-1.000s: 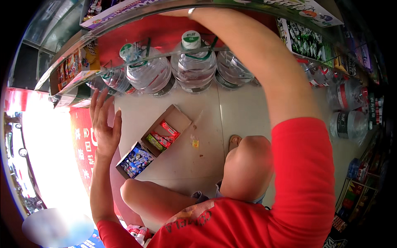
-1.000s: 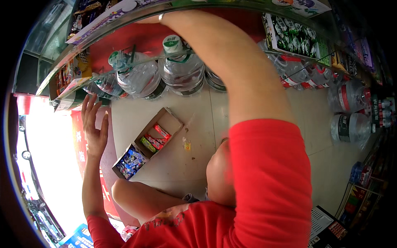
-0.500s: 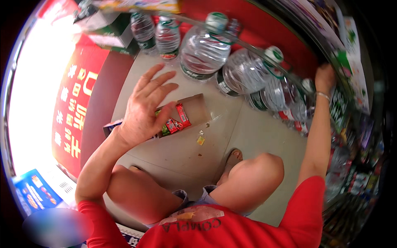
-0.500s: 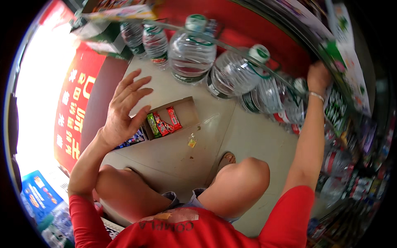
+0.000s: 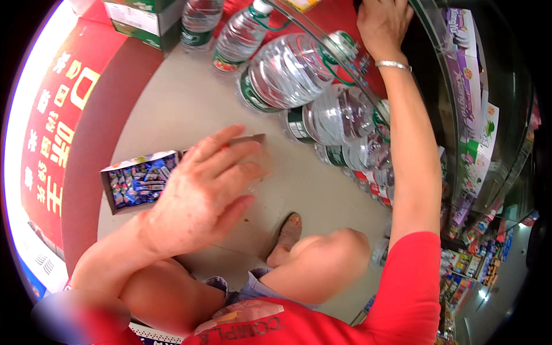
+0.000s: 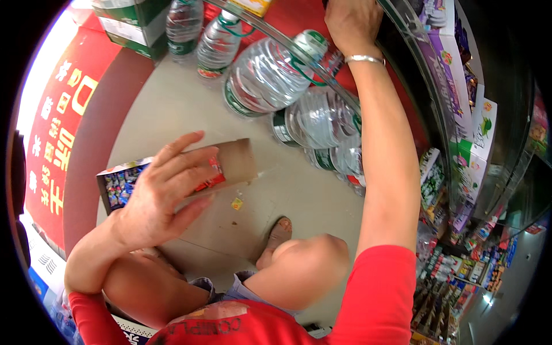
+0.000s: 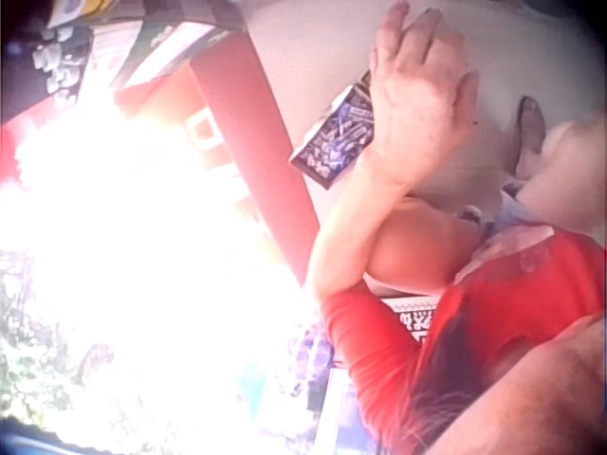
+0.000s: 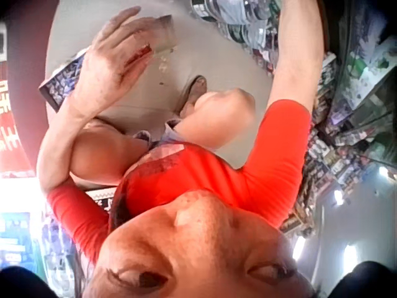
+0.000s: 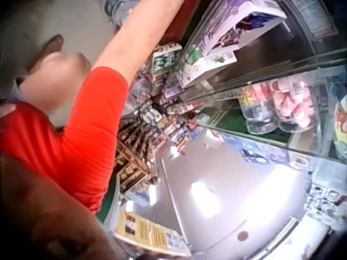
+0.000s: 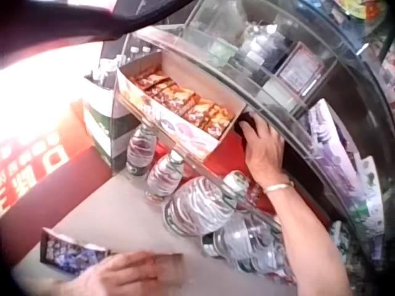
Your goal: The person wipes glass shelves with a cloth and rearranges candy jars, chocolate boxes, and water bottles on a retail display.
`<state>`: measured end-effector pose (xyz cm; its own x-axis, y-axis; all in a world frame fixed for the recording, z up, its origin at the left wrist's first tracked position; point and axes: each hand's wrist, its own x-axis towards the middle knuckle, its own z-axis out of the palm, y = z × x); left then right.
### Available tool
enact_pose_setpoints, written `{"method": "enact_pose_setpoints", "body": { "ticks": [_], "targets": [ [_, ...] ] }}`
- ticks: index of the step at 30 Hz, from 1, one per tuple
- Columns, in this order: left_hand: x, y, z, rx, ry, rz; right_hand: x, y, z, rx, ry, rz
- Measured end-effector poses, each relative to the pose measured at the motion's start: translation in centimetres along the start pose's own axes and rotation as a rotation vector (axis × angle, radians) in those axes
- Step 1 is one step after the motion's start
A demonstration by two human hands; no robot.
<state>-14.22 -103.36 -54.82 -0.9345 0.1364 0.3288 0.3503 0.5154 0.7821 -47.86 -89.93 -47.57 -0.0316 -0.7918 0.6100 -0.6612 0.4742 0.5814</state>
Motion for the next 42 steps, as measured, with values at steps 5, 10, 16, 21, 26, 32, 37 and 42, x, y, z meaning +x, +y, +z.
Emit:
{"method": "enact_pose_setpoints", "body": {
  "ticks": [5,10,16,21,26,32,37,42],
  "targets": [
    [0.1,-1.0,0.0,-0.010,-0.020,-0.024,-6.8,5.1,-2.0,-0.090,-0.290,0.047],
    [-0.7,-1.3,0.0,-0.035,-0.077,-0.070,-18.7,10.3,-7.6,-0.275,-0.366,0.304],
    [-1.6,-1.5,0.3,-0.057,-0.125,-0.099,-24.7,15.2,-8.6,-0.277,-0.172,0.812],
    [-0.4,-1.5,1.5,-0.025,-0.185,-0.135,-13.0,8.4,-4.3,-0.103,-0.233,0.047],
    [0.1,-1.6,2.7,-0.010,-0.236,-0.151,-10.8,9.4,-4.3,-0.308,-0.291,0.015],
    [-0.5,-1.6,2.3,-0.007,-0.257,-0.234,-18.1,13.6,-6.9,-0.149,-0.348,0.387],
    [0.0,-2.6,2.7,-0.012,-0.337,-0.239,-24.4,15.4,-8.4,-0.267,-0.156,0.648],
    [-1.0,-2.6,2.4,-0.061,-0.318,-0.244,-25.5,17.6,-6.3,-0.196,0.263,1.343]
  ]
}}
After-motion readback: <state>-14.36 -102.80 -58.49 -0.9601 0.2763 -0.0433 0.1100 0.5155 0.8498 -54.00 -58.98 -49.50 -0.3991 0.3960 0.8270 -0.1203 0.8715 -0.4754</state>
